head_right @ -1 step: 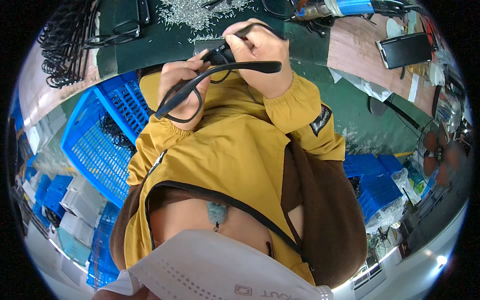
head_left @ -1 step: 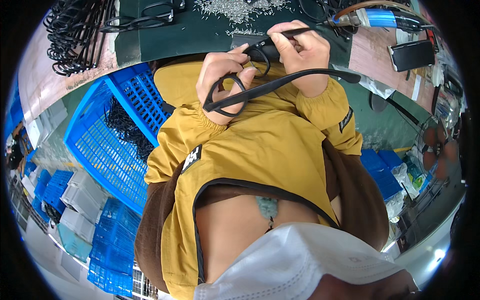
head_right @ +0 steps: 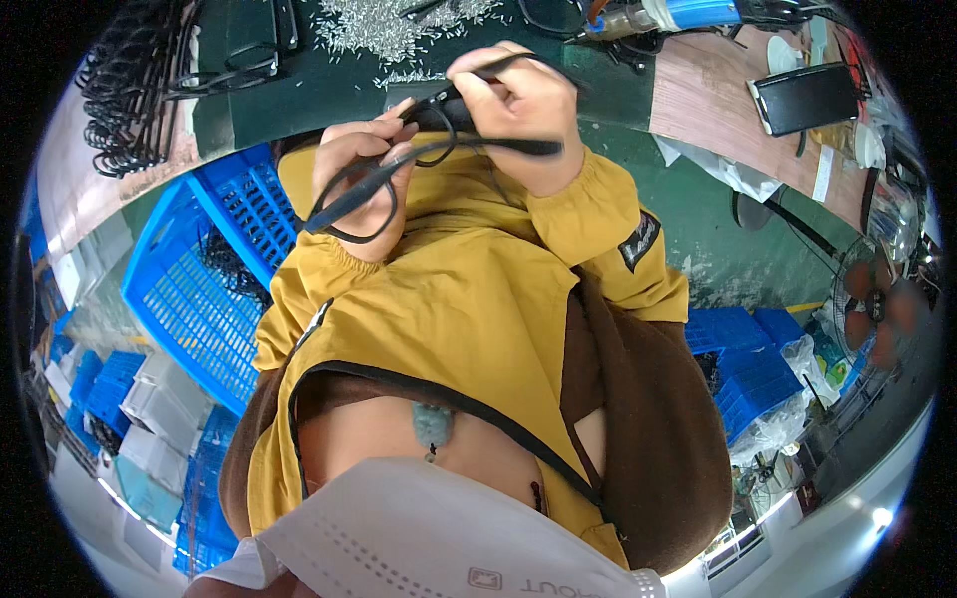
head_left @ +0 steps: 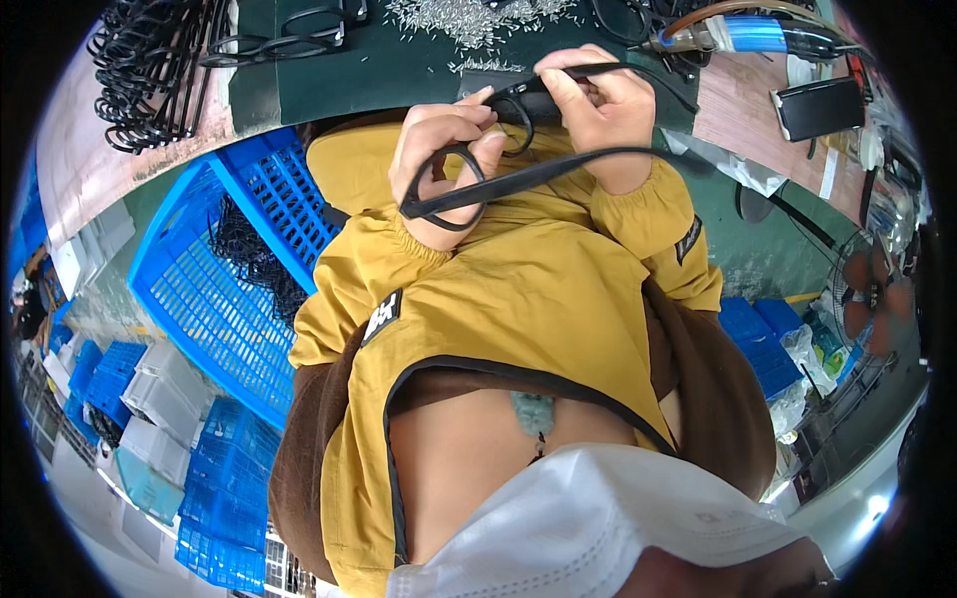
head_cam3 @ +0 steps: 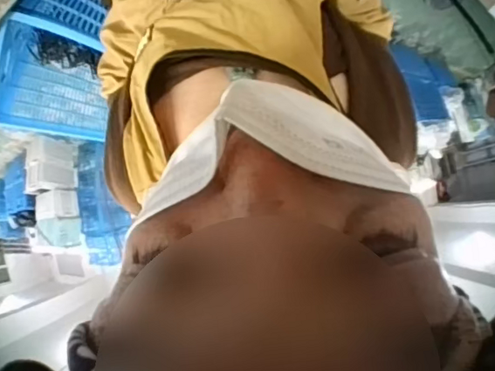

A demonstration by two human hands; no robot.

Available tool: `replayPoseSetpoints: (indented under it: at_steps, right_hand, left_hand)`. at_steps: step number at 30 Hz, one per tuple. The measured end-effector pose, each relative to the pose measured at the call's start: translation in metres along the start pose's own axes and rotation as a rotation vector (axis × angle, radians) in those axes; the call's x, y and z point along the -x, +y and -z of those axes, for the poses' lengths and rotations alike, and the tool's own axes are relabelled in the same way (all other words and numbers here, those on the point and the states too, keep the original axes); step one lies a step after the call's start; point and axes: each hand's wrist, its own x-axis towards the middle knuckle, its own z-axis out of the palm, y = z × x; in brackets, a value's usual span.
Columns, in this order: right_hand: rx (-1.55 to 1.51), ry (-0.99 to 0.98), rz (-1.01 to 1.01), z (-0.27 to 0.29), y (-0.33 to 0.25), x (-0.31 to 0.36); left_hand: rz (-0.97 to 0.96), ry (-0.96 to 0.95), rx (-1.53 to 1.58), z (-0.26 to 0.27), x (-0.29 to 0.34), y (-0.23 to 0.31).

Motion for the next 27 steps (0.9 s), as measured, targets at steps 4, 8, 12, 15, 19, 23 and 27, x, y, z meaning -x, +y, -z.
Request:
replayPoseSetpoints:
  at_steps: [4, 8, 12, 15, 19, 23, 27]
  right_hand:
    - [-0.201, -0.017, -0.099, 0.006, 0.005, 0.006]
    - [0.015, -0.193, 0.181, 0.034, 0.012, 0.0]
    - [0.316, -0.424, 0.501, 0.061, 0.023, -0.018]
    - [0.419, -0.52, 0.633, 0.072, 0.028, -0.027]
    - [0.397, -0.604, 0.591, 0.079, 0.021, -0.039]
    - [0.211, -0.557, 0.566, 0.058, 0.002, -0.057]
    - [0.413, -0.544, 0.746, 0.028, -0.005, -0.065]
  left_hand:
    - [0.104, 0.059, 0.031, -0.012, -0.002, 0.013]
    - [0.23, -0.004, 0.059, -0.022, 0.0, 0.022]
    - [0.129, -0.176, -0.224, -0.025, 0.004, 0.023]
    - [0.053, -0.198, -0.263, -0.023, 0.004, 0.021]
    - [0.002, -0.224, -0.336, -0.021, 0.001, 0.021]
    - [0.021, -0.262, -0.453, -0.023, -0.002, 0.029]
    - [0.1, -0.279, -0.427, -0.021, -0.004, 0.037]
